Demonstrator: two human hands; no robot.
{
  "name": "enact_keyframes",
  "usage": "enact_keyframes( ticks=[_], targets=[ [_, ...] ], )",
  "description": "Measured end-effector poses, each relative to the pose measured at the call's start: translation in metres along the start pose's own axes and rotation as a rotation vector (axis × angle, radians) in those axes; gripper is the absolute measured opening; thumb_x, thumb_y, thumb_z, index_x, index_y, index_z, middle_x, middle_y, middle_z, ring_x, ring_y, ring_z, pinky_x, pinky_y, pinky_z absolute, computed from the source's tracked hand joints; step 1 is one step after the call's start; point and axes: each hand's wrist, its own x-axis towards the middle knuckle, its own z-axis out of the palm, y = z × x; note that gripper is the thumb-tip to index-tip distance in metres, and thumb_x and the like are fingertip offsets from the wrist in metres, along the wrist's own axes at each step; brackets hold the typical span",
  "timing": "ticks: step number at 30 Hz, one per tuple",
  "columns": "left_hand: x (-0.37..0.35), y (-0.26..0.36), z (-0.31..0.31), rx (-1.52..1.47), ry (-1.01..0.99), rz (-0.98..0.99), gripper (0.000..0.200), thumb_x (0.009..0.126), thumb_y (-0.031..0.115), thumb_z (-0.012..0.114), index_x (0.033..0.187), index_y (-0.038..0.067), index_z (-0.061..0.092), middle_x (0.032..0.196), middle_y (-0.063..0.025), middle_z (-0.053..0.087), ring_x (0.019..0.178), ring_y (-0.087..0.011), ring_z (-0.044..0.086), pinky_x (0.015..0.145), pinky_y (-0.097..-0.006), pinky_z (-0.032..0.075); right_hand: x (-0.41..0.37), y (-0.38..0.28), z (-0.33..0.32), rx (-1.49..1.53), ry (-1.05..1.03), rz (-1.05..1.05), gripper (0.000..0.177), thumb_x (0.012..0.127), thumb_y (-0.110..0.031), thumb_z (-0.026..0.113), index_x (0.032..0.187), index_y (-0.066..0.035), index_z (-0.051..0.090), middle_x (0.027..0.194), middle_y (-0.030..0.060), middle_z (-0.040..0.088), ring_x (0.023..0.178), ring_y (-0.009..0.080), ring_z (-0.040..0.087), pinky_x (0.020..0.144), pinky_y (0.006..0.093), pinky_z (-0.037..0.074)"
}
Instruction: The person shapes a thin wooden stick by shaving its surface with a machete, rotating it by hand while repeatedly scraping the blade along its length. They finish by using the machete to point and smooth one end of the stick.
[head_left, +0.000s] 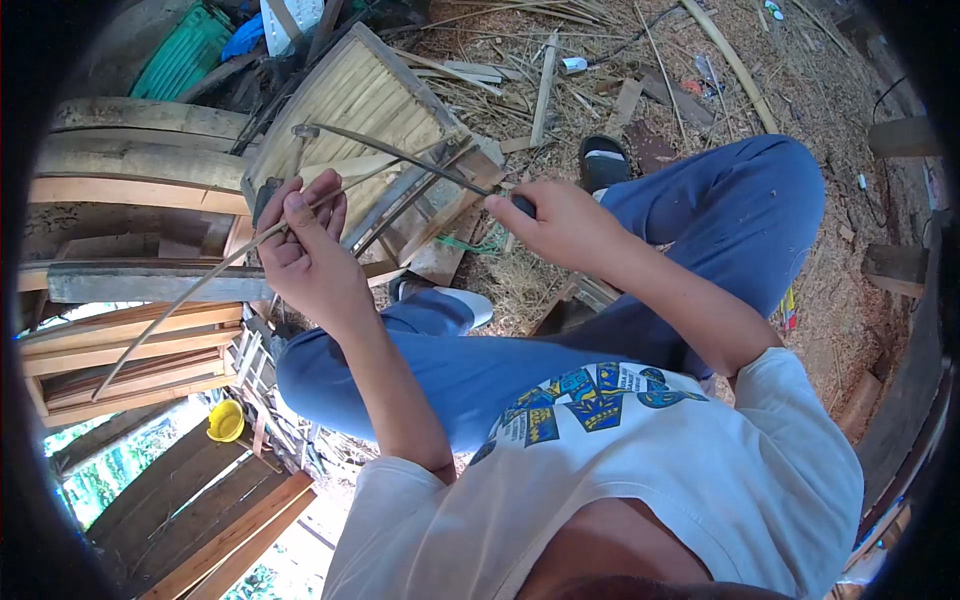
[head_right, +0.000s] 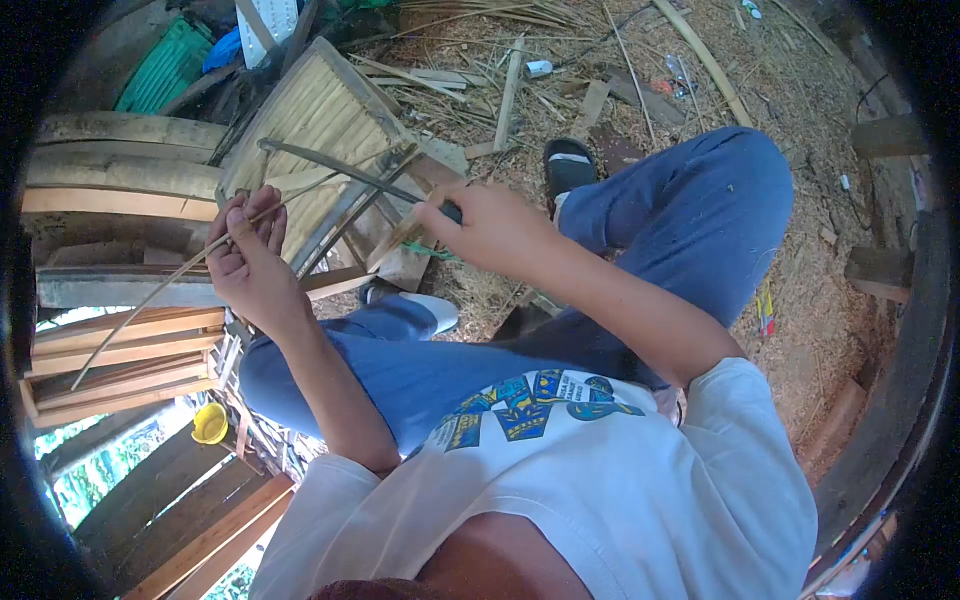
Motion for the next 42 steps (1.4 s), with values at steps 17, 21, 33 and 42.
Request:
enact_keyframes(
  ticks=[17, 21, 33, 42],
  targets=[
    [0.005, -0.007, -0.006, -0.052, 0.047, -0.028, 0.025, 0.106, 0.016, 0.053, 0.114, -0.007, 0.058, 0.1, -0.0221, 0.073, 0.09, -0.022, 0.073, 0.079, -0.03, 0.063, 0.018, 0.028, -0.005, -0.155, 0.04, 0.14, 0.059, 0.096, -0.054, 0.053, 0.095, 0.002, 0.072, 0.082, 0.0275, 0.069, 0.084, 0.0456, 0.068, 0.079, 0.0516, 0.054],
    [0.002, -0.005, -0.001, -0.01, 0.045, -0.012, 0.026, 0.106, 0.017, 0.054, 0.114, -0.007, 0.058, 0.101, -0.0237, 0.072, 0.09, -0.0233, 0.073, 0.079, -0.0312, 0.063, 0.001, -0.001, 0.002, -0.106, -0.001, 0.012, 0.063, 0.096, -0.055, 0.051, 0.092, 0.004, 0.072, 0.079, 0.0256, 0.069, 0.08, 0.0455, 0.069, 0.078, 0.052, 0.055],
    [0.001, -0.008, -0.004, -0.027, 0.054, -0.001, 0.025, 0.105, 0.015, 0.055, 0.112, -0.008, 0.059, 0.1, -0.024, 0.072, 0.089, -0.0227, 0.074, 0.079, -0.0307, 0.064, 0.001, 0.003, 0.0, -0.027, 0.0, 0.054, 0.062, 0.099, -0.053, 0.052, 0.083, 0.005, 0.067, 0.077, 0.0271, 0.067, 0.076, 0.0435, 0.067, 0.069, 0.05, 0.051],
    [0.002, -0.009, -0.003, -0.014, 0.058, 0.014, 0.023, 0.104, 0.014, 0.056, 0.111, -0.008, 0.058, 0.099, -0.0242, 0.072, 0.088, -0.0239, 0.074, 0.078, -0.0323, 0.064, 0.005, 0.008, -0.001, -0.117, 0.003, 0.054, 0.063, 0.098, -0.055, 0.052, 0.085, 0.005, 0.068, 0.078, 0.0279, 0.066, 0.077, 0.0455, 0.066, 0.072, 0.051, 0.051]
  ],
)
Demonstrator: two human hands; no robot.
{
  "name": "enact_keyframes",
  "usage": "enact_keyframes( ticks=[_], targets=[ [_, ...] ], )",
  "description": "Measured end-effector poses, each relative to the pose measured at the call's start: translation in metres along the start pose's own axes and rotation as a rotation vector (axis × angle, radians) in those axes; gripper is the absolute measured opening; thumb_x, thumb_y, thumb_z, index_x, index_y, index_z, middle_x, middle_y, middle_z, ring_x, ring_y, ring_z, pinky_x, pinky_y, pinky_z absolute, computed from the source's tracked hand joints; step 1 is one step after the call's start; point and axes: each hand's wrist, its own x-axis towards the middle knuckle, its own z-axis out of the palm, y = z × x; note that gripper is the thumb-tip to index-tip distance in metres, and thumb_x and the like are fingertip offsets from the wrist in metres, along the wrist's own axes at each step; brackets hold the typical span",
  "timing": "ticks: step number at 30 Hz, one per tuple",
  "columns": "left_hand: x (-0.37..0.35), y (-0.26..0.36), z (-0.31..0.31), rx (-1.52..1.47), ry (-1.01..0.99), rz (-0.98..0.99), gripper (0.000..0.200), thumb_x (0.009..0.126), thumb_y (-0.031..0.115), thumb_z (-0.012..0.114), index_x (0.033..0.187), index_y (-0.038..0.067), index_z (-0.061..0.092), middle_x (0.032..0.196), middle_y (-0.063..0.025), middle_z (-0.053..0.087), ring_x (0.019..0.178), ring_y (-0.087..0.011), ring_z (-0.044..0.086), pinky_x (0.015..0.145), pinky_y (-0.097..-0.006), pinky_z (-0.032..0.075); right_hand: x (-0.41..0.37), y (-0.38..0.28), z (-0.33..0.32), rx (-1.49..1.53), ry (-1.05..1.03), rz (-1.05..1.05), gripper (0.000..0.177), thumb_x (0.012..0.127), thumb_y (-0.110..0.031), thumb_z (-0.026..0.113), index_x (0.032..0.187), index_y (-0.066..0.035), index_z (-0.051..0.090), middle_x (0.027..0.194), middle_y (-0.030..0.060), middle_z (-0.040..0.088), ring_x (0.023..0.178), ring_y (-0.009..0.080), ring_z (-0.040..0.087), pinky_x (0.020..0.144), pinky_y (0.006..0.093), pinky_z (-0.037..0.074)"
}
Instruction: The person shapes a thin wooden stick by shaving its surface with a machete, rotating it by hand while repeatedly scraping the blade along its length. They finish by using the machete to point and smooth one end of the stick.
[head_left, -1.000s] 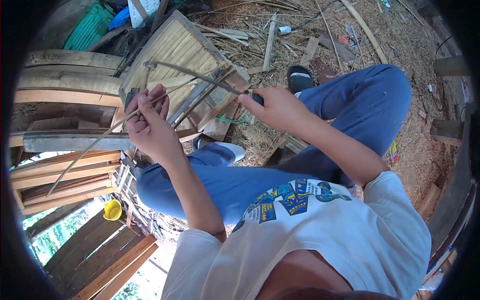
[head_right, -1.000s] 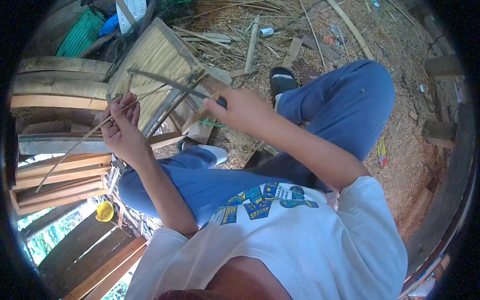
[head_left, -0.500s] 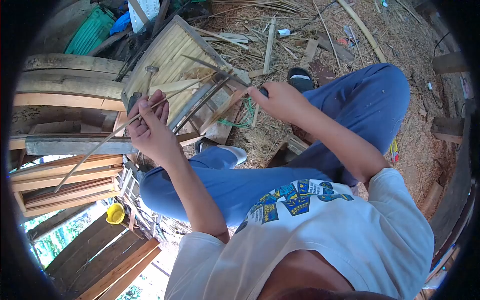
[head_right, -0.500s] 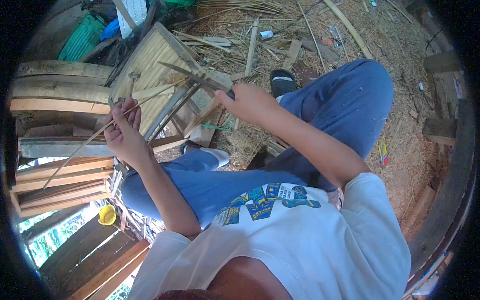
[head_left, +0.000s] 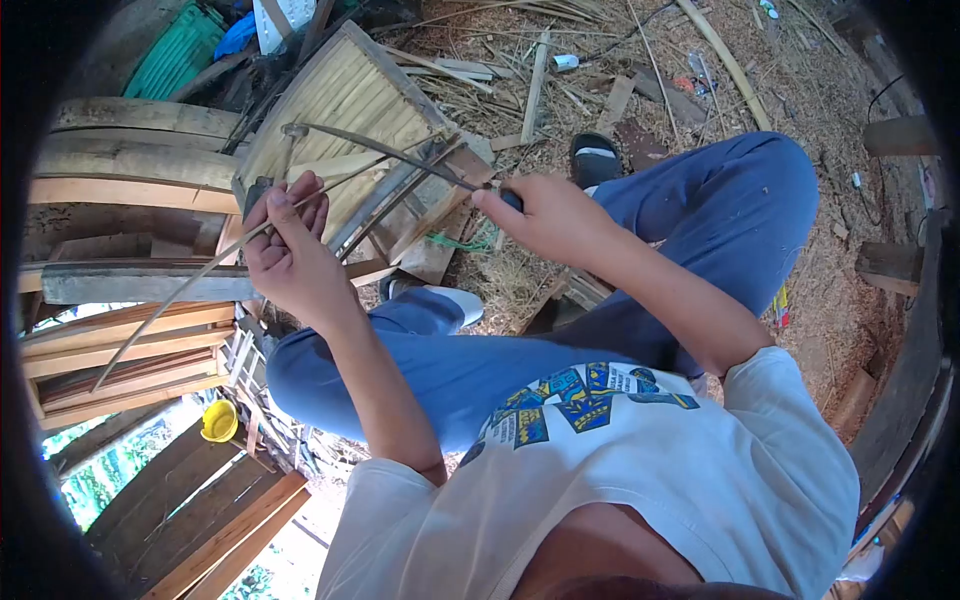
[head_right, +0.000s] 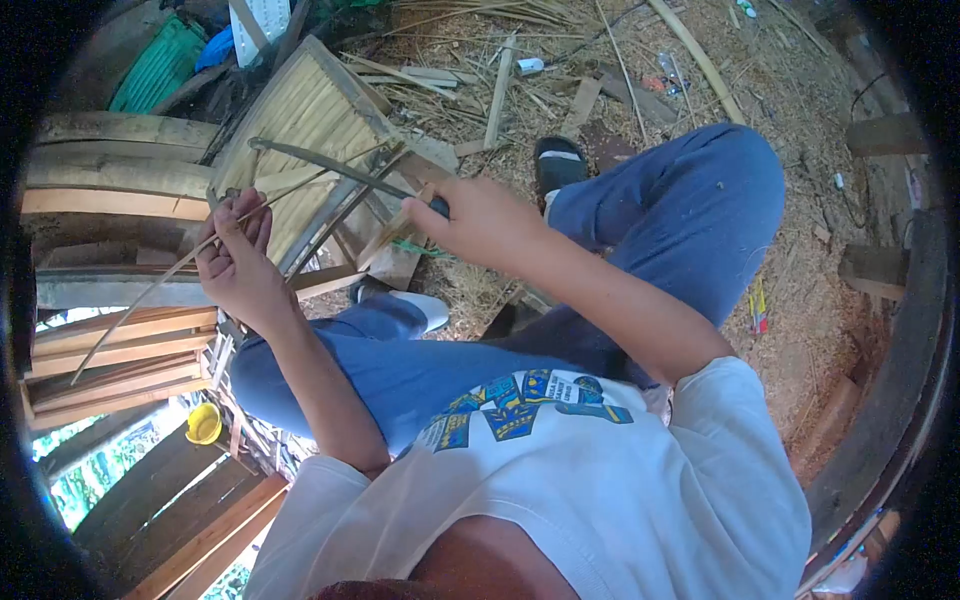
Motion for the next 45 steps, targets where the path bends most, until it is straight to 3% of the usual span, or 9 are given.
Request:
enact_keyframes(
  ticks=[12, 16, 21, 24, 27, 31, 37, 40, 45],
  targets=[
    [0.006, -0.003, -0.002, 0.0, 0.028, -0.012, 0.023, 0.104, 0.015, 0.057, 0.109, -0.008, 0.06, 0.1, -0.0238, 0.072, 0.087, -0.0241, 0.074, 0.077, -0.0325, 0.064, -0.003, -0.007, -0.005, 0.113, -0.025, -0.023, 0.064, 0.097, -0.056, 0.052, 0.091, 0.005, 0.071, 0.079, 0.0281, 0.067, 0.079, 0.0446, 0.067, 0.074, 0.0496, 0.053],
    [0.011, -0.003, -0.005, -0.023, 0.016, -0.021, 0.023, 0.103, 0.015, 0.058, 0.108, -0.007, 0.06, 0.099, -0.0235, 0.072, 0.086, -0.0236, 0.074, 0.076, -0.0322, 0.064, 0.02, 0.018, -0.011, -0.005, -0.038, 0.132, 0.063, 0.095, -0.057, 0.051, 0.096, 0.002, 0.073, 0.081, 0.0265, 0.069, 0.081, 0.0443, 0.069, 0.077, 0.0507, 0.054],
    [0.003, 0.0, 0.005, -0.008, 0.034, -0.01, 0.022, 0.103, 0.014, 0.058, 0.108, -0.007, 0.06, 0.098, -0.0232, 0.073, 0.087, -0.0243, 0.074, 0.076, -0.0315, 0.064, -0.002, -0.005, -0.002, 0.024, -0.002, -0.085, 0.067, 0.098, -0.056, 0.051, 0.083, 0.008, 0.068, 0.075, 0.0284, 0.065, 0.074, 0.0442, 0.066, 0.07, 0.0508, 0.051],
    [0.009, -0.002, -0.003, -0.004, 0.011, -0.02, 0.023, 0.104, 0.015, 0.058, 0.11, -0.007, 0.06, 0.1, -0.0231, 0.072, 0.09, -0.0254, 0.074, 0.077, -0.032, 0.064, 0.01, 0.011, -0.005, -0.039, 0.009, 0.065, 0.066, 0.098, -0.055, 0.052, 0.082, 0.007, 0.067, 0.072, 0.0282, 0.064, 0.071, 0.0439, 0.065, 0.068, 0.0515, 0.05],
    [0.007, 0.0, -0.003, 0.003, -0.001, -0.023, 0.025, 0.104, 0.016, 0.057, 0.111, -0.008, 0.059, 0.102, -0.0233, 0.072, 0.093, -0.0261, 0.074, 0.08, -0.0324, 0.064, 0.018, 0.012, -0.017, -0.074, -0.084, 0.155, 0.063, 0.095, -0.057, 0.049, 0.098, 0.002, 0.072, 0.084, 0.0269, 0.07, 0.083, 0.0445, 0.069, 0.081, 0.0524, 0.054],
    [0.003, 0.002, 0.002, -0.012, 0.01, -0.043, 0.026, 0.104, 0.017, 0.056, 0.114, -0.007, 0.058, 0.102, -0.0232, 0.072, 0.094, -0.0262, 0.074, 0.081, -0.0323, 0.063, 0.002, 0.002, -0.008, 0.017, -0.005, -0.052, 0.071, 0.097, -0.06, 0.049, 0.082, 0.007, 0.068, 0.071, 0.0261, 0.065, 0.072, 0.0435, 0.066, 0.069, 0.0502, 0.051],
    [0.011, -0.001, -0.012, -0.067, -0.072, -0.092, 0.027, 0.105, 0.017, 0.055, 0.117, -0.008, 0.058, 0.107, -0.023, 0.071, 0.097, -0.0254, 0.073, 0.082, -0.0327, 0.063, 0.022, 0.015, -0.016, -0.068, 0.017, 0.103, 0.068, 0.097, -0.058, 0.051, 0.083, 0.007, 0.067, 0.074, 0.0282, 0.065, 0.074, 0.044, 0.067, 0.07, 0.0495, 0.052],
    [0.007, 0.004, -0.006, -0.04, -0.062, -0.061, 0.028, 0.105, 0.017, 0.054, 0.118, -0.008, 0.057, 0.109, -0.0238, 0.071, 0.098, -0.0257, 0.073, 0.083, -0.0336, 0.063, 0.012, -0.004, -0.021, -0.147, -0.079, 0.053, 0.069, 0.097, -0.058, 0.046, 0.096, 0.006, 0.07, 0.096, 0.0301, 0.069, 0.093, 0.0446, 0.068, 0.086, 0.0518, 0.053],
    [0.008, -0.002, -0.016, -0.119, -0.09, -0.109, 0.028, 0.106, 0.017, 0.053, 0.118, -0.009, 0.057, 0.109, -0.0237, 0.071, 0.098, -0.0268, 0.073, 0.083, -0.0329, 0.063, 0.017, 0.012, 0.0, -0.119, -0.015, 0.123, 0.064, 0.098, -0.057, 0.046, 0.099, 0.002, 0.071, 0.082, 0.0229, 0.071, 0.082, 0.0429, 0.069, 0.08, 0.0501, 0.054]
  ],
)
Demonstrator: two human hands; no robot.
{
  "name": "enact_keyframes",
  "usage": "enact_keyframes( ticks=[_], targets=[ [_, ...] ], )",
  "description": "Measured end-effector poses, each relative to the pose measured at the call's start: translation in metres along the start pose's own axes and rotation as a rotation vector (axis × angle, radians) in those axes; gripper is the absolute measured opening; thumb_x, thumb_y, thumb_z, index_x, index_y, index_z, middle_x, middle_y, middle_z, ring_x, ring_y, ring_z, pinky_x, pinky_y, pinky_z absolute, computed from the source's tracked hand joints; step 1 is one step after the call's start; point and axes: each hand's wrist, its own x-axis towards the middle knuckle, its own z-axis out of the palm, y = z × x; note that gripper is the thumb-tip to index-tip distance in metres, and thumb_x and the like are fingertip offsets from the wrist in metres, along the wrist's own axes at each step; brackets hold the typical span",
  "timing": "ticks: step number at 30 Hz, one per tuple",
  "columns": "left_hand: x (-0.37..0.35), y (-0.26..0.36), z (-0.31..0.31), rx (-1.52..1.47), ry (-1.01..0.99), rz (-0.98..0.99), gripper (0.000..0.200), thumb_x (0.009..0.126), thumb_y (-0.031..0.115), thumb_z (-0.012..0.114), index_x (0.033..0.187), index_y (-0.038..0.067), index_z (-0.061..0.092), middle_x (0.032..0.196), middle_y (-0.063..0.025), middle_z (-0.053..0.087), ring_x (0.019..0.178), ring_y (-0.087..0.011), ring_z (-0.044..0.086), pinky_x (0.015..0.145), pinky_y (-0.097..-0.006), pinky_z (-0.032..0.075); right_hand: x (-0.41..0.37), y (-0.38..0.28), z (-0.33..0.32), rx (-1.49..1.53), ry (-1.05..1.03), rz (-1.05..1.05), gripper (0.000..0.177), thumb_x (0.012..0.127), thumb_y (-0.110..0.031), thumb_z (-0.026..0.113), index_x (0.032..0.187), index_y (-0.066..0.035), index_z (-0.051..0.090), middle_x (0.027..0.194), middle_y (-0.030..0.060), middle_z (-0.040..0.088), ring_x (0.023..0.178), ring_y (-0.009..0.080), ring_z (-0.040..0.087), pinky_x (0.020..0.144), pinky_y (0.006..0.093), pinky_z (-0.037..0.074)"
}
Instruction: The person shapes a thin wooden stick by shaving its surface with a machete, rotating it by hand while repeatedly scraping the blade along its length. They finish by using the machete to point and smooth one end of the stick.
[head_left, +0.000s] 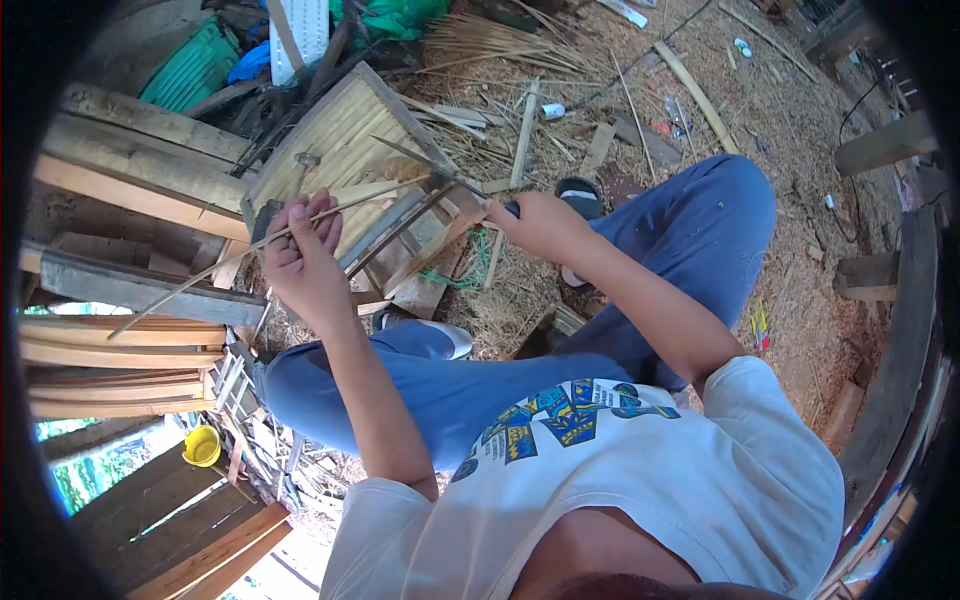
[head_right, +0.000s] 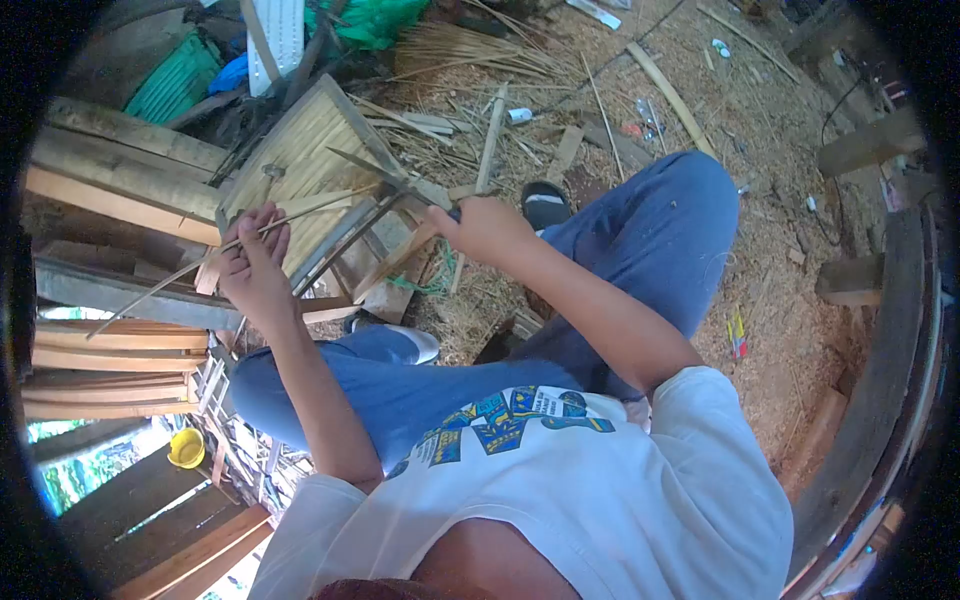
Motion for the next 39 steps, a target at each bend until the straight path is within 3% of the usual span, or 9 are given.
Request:
enact_keyframes(
  ticks=[2, 5, 6, 9, 10, 14, 22, 31, 39],
  targets=[
    [0.002, 0.004, -0.005, -0.047, -0.026, -0.037, 0.028, 0.106, 0.016, 0.052, 0.118, -0.008, 0.057, 0.109, -0.0228, 0.071, 0.098, -0.0271, 0.073, 0.083, -0.0328, 0.063, 0.003, 0.004, 0.005, -0.008, 0.099, -0.027, 0.061, 0.099, -0.057, 0.047, 0.099, -0.001, 0.072, 0.078, 0.0198, 0.071, 0.071, 0.0394, 0.07, 0.071, 0.0484, 0.056],
    [0.005, 0.016, -0.015, -0.072, -0.029, -0.01, 0.028, 0.106, 0.016, 0.051, 0.12, -0.008, 0.057, 0.109, -0.0225, 0.071, 0.098, -0.0278, 0.073, 0.082, -0.0329, 0.063, -0.003, 0.0, 0.002, 0.316, -0.003, 0.024, 0.07, 0.099, -0.059, 0.05, 0.076, 0.006, 0.064, 0.06, 0.0141, 0.062, 0.05, 0.0271, 0.062, 0.053, 0.0417, 0.05],
    [0.008, 0.022, -0.02, -0.072, -0.033, -0.006, 0.029, 0.107, 0.017, 0.051, 0.121, -0.007, 0.056, 0.11, -0.0219, 0.071, 0.098, -0.028, 0.073, 0.081, -0.0331, 0.063, 0.0, 0.004, 0.005, 0.389, -0.038, 0.082, 0.066, 0.1, -0.06, 0.048, 0.073, -0.001, 0.06, 0.056, 0.0029, 0.053, 0.041, 0.0149, 0.051, 0.044, 0.0356, 0.045],
    [0.013, 0.046, -0.036, -0.23, -0.007, -0.026, 0.031, 0.107, 0.02, 0.051, 0.123, -0.006, 0.056, 0.11, -0.0208, 0.071, 0.098, -0.0274, 0.073, 0.082, -0.0344, 0.063, -0.001, -0.008, -0.008, 0.789, -0.206, 0.17, 0.062, 0.098, -0.062, 0.049, 0.081, -0.004, 0.062, 0.06, 0.0026, 0.055, 0.04, 0.0164, 0.049, 0.041, 0.0358, 0.043],
    [0.016, 0.05, -0.043, -0.278, -0.023, -0.01, 0.032, 0.107, 0.022, 0.051, 0.124, -0.005, 0.057, 0.111, -0.0195, 0.072, 0.099, -0.0263, 0.073, 0.085, -0.0356, 0.062, -0.016, -0.036, -0.025, 0.867, -0.191, 0.221, 0.06, 0.098, -0.062, 0.05, 0.081, -0.006, 0.059, 0.057, -0.0022, 0.047, 0.039, 0.0126, 0.04, 0.041, 0.0329, 0.038],
    [0.024, 0.061, -0.058, -0.522, 0.011, 0.076, 0.035, 0.107, 0.024, 0.052, 0.127, -0.003, 0.058, 0.115, -0.0179, 0.071, 0.1, -0.0261, 0.072, 0.088, -0.0344, 0.062, -0.038, -0.087, -0.075, 1.155, -0.189, 0.138, 0.049, 0.098, -0.056, 0.055, 0.097, -0.007, 0.058, 0.059, -0.0047, 0.042, 0.044, 0.009, 0.038, 0.047, 0.0281, 0.034],
    [0.034, 0.053, -0.04, -0.801, 0.037, 0.178, 0.037, 0.108, 0.024, 0.049, 0.133, -0.003, 0.054, 0.126, -0.0172, 0.067, 0.118, -0.0296, 0.065, 0.097, -0.0361, 0.06, -0.043, -0.168, -0.186, 1.109, -0.208, -0.243, 0.021, 0.094, -0.028, 0.069, 0.097, -0.01, 0.057, 0.066, -0.0074, 0.045, 0.048, 0.0046, 0.04, 0.046, 0.0253, 0.034],
    [0.043, 0.047, -0.006, -0.832, 0.08, 0.256, 0.035, 0.107, 0.024, 0.05, 0.132, -0.001, 0.054, 0.123, -0.0165, 0.068, 0.114, -0.0302, 0.068, 0.093, -0.0374, 0.062, 0.014, -0.167, -0.185, 1.031, -0.102, -0.326, 0.023, 0.096, -0.031, 0.068, 0.093, -0.01, 0.057, 0.07, -0.0063, 0.051, 0.045, 0.0033, 0.043, 0.041, 0.0243, 0.036],
    [0.062, 0.031, 0.013, -0.733, 0.108, 0.225, 0.039, 0.108, 0.022, 0.048, 0.139, -0.002, 0.049, 0.133, -0.0137, 0.061, 0.127, -0.0302, 0.059, 0.103, -0.0366, 0.056, 0.058, -0.155, -0.183, 1.014, -0.043, -0.297, 0.027, 0.097, -0.032, 0.067, 0.09, -0.008, 0.058, 0.072, 0.0, 0.057, 0.044, 0.0063, 0.045, 0.042, 0.0261, 0.038]
  ],
)
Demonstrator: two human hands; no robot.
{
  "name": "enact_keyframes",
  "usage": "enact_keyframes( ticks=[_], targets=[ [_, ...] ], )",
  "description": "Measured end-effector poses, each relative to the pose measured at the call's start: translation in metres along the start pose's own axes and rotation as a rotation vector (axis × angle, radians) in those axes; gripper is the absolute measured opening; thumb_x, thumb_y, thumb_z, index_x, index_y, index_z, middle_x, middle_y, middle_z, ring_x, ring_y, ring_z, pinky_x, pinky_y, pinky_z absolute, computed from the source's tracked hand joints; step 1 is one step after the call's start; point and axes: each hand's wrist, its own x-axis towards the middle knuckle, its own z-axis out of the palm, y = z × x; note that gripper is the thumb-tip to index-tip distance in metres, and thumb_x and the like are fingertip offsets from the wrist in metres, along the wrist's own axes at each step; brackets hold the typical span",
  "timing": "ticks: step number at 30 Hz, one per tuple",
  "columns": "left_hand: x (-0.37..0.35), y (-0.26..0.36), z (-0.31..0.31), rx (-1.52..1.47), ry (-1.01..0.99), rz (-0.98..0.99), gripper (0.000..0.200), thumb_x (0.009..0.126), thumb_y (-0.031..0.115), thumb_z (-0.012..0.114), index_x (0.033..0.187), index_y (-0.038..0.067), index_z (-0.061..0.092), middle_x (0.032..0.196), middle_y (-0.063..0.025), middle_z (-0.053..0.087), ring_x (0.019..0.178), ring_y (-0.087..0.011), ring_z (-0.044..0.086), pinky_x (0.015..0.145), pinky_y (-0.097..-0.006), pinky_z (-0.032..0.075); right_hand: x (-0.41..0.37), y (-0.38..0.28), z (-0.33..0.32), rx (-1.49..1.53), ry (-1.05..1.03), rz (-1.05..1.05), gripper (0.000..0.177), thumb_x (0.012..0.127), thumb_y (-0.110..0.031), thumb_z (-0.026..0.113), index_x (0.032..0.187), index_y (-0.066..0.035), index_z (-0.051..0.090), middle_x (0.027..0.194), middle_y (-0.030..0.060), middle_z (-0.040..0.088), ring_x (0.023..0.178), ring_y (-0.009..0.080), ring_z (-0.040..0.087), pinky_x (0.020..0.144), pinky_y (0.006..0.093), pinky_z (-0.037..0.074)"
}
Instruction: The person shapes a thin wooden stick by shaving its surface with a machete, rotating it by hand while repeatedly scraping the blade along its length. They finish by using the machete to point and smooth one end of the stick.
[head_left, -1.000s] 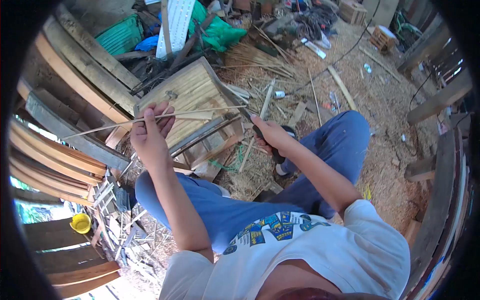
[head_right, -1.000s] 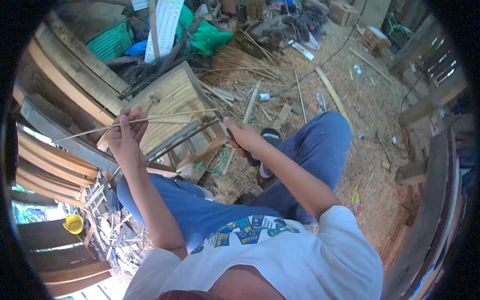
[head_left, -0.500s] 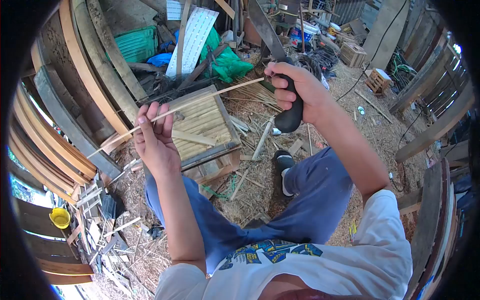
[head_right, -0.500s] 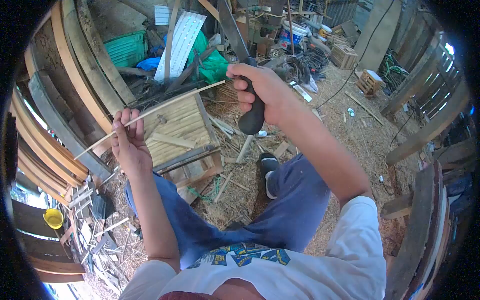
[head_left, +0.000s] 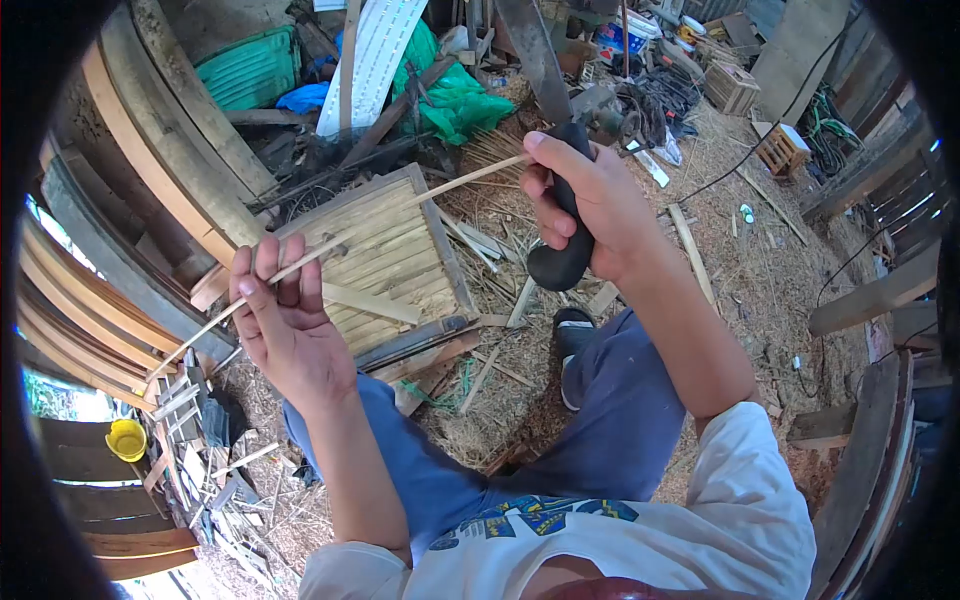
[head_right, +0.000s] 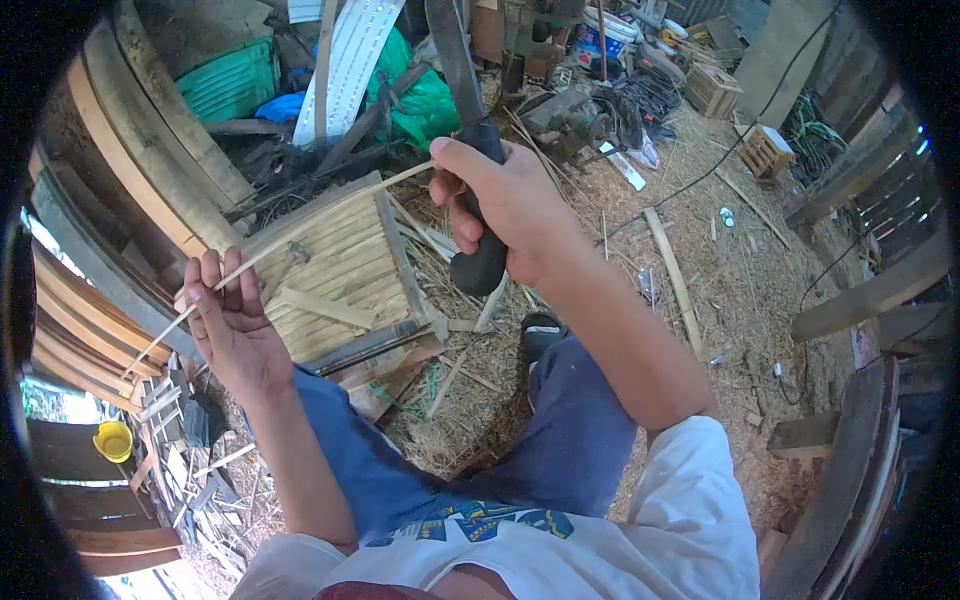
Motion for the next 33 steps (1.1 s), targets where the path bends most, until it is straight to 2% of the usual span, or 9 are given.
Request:
enact_keyframes(
  ticks=[6, 12, 18, 24, 27, 30, 33],
  targets=[
    [0.005, -0.009, -0.006, -0.018, -0.013, -0.042, 0.04, 0.109, 0.023, 0.046, 0.141, -0.001, 0.046, 0.139, -0.0124, 0.055, 0.13, -0.0298, 0.056, 0.105, -0.0358, 0.054, 0.013, 0.0, 0.002, 0.024, 0.034, 0.019, 0.031, 0.095, -0.033, 0.07, 0.088, -0.005, 0.059, 0.073, 0.0043, 0.061, 0.043, 0.0088, 0.047, 0.043, 0.029, 0.04],
    [0.007, -0.002, -0.01, 0.038, 0.013, -0.074, 0.041, 0.109, 0.021, 0.042, 0.143, -0.003, 0.042, 0.141, -0.0146, 0.053, 0.13, -0.0292, 0.056, 0.105, -0.034, 0.055, 0.024, 0.006, 0.011, -0.041, -0.034, -0.019, 0.027, 0.091, -0.027, 0.075, 0.086, -0.005, 0.061, 0.071, 0.0042, 0.061, 0.044, 0.0077, 0.049, 0.043, 0.0267, 0.04],
    [0.011, 0.006, -0.016, 0.035, -0.01, -0.073, 0.045, 0.11, 0.021, 0.042, 0.146, -0.006, 0.039, 0.14, -0.0168, 0.055, 0.13, -0.0294, 0.056, 0.104, -0.0339, 0.056, 0.027, 0.007, 0.022, 0.031, -0.092, -0.069, 0.018, 0.092, -0.018, 0.071, 0.094, -0.003, 0.061, 0.08, 0.0107, 0.069, 0.044, 0.0087, 0.051, 0.041, 0.0257, 0.039],
    [0.013, 0.01, -0.02, 0.018, 0.001, -0.06, 0.046, 0.11, 0.021, 0.042, 0.145, -0.007, 0.038, 0.142, -0.0189, 0.054, 0.129, -0.0293, 0.057, 0.104, -0.0345, 0.056, 0.027, 0.01, 0.021, 0.166, -0.182, -0.094, 0.018, 0.092, -0.013, 0.066, 0.105, -0.002, 0.059, 0.086, 0.0141, 0.069, 0.044, 0.0098, 0.05, 0.041, 0.0259, 0.04],
    [0.013, 0.011, -0.023, -0.018, -0.031, -0.063, 0.044, 0.109, 0.02, 0.042, 0.144, -0.007, 0.04, 0.139, -0.0186, 0.056, 0.128, -0.0291, 0.058, 0.102, -0.0349, 0.057, 0.025, 0.007, 0.021, 0.165, -0.186, -0.073, 0.019, 0.092, -0.015, 0.068, 0.103, -0.002, 0.059, 0.084, 0.0133, 0.069, 0.043, 0.0097, 0.049, 0.042, 0.0255, 0.039],
    [0.013, 0.01, -0.019, -0.028, 0.015, -0.06, 0.038, 0.109, 0.023, 0.045, 0.138, -0.001, 0.049, 0.127, -0.0184, 0.065, 0.119, -0.0295, 0.065, 0.095, -0.0382, 0.06, 0.026, 0.007, 0.019, 0.058, -0.157, -0.056, 0.021, 0.093, -0.018, 0.07, 0.102, -0.002, 0.059, 0.082, 0.0122, 0.069, 0.043, 0.0092, 0.049, 0.042, 0.0252, 0.039],
    [0.012, 0.011, -0.019, -0.021, 0.028, -0.049, 0.037, 0.108, 0.023, 0.046, 0.137, 0.0, 0.05, 0.124, -0.0181, 0.067, 0.117, -0.0293, 0.066, 0.095, -0.0385, 0.061, 0.025, 0.007, 0.02, -0.025, -0.103, -0.074, 0.024, 0.093, -0.021, 0.072, 0.101, -0.002, 0.059, 0.077, 0.0096, 0.068, 0.043, 0.0084, 0.049, 0.041, 0.0249, 0.038]
  ],
)
